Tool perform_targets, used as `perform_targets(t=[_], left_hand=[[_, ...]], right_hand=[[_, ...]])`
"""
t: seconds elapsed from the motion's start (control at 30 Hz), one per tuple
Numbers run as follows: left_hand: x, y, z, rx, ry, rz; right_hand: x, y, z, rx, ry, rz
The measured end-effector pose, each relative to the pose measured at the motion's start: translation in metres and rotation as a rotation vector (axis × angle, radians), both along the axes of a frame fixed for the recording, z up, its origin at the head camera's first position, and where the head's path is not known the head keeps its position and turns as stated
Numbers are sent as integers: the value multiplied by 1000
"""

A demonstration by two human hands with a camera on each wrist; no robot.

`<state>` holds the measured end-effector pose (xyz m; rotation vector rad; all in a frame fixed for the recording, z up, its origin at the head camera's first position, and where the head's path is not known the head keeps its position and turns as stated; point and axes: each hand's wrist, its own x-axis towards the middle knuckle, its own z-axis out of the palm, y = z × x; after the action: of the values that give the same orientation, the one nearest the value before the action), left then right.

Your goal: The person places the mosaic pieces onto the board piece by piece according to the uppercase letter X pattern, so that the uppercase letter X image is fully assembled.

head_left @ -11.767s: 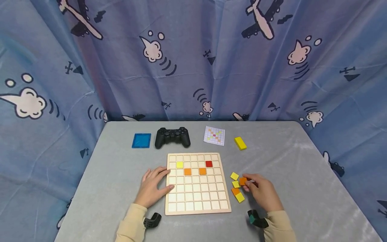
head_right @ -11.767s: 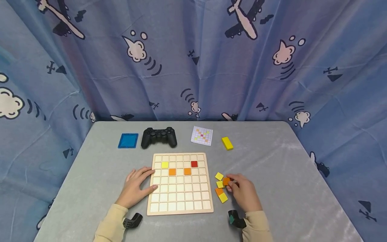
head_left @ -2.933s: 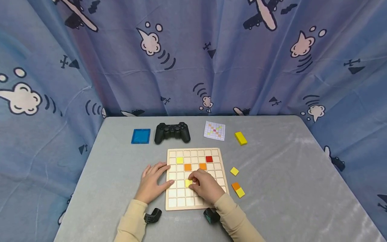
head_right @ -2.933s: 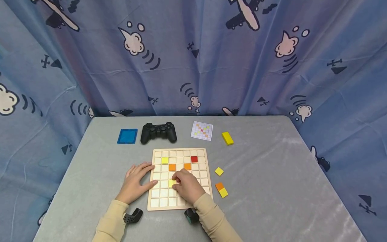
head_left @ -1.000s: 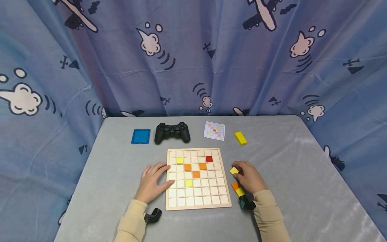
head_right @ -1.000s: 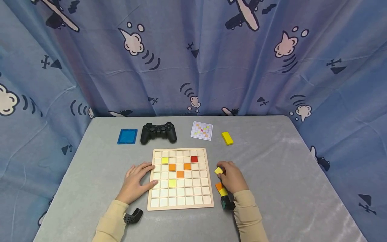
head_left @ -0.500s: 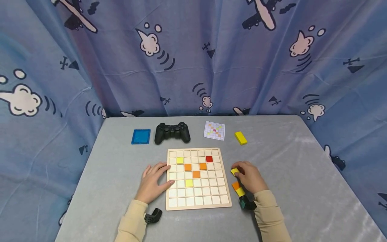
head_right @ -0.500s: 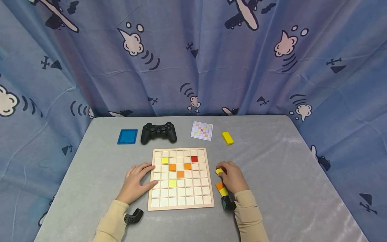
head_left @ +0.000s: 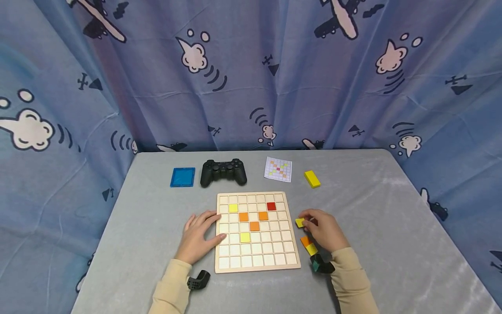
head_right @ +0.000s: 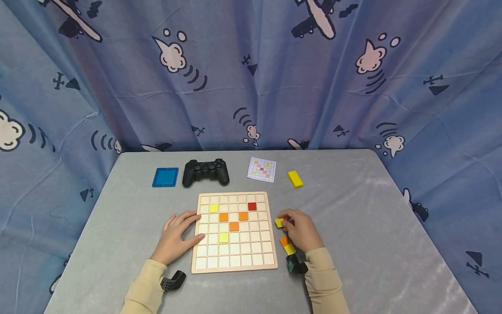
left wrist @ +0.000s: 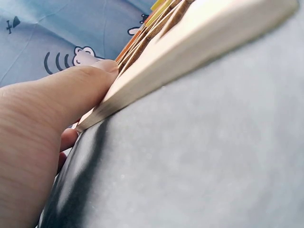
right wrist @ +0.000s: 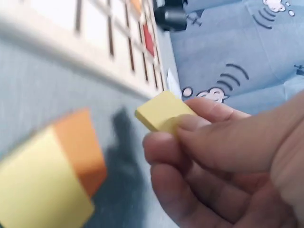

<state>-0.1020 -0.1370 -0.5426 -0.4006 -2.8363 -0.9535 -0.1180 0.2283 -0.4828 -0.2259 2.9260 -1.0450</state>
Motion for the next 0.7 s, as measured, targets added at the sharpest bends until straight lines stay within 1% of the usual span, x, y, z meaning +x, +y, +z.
perform_targets(t=[0.17,0.27,0.37,0.5,0.7], left_hand=[[0,0,0,4,4,-1],[0,0,0,5,4,-2],[0,0,0,5,7,-3],[0,0,-1,0,10,-4],[-1,0,1,-3,1,-4]], right_hand=[[4,-12,5,-116,-51,27],[6,-21,6,-171,-83,63],[8,-30,5,-242,-110,102],[11,-41,0,-319,-158,135],[15,-56,-4,-341,-195,174]])
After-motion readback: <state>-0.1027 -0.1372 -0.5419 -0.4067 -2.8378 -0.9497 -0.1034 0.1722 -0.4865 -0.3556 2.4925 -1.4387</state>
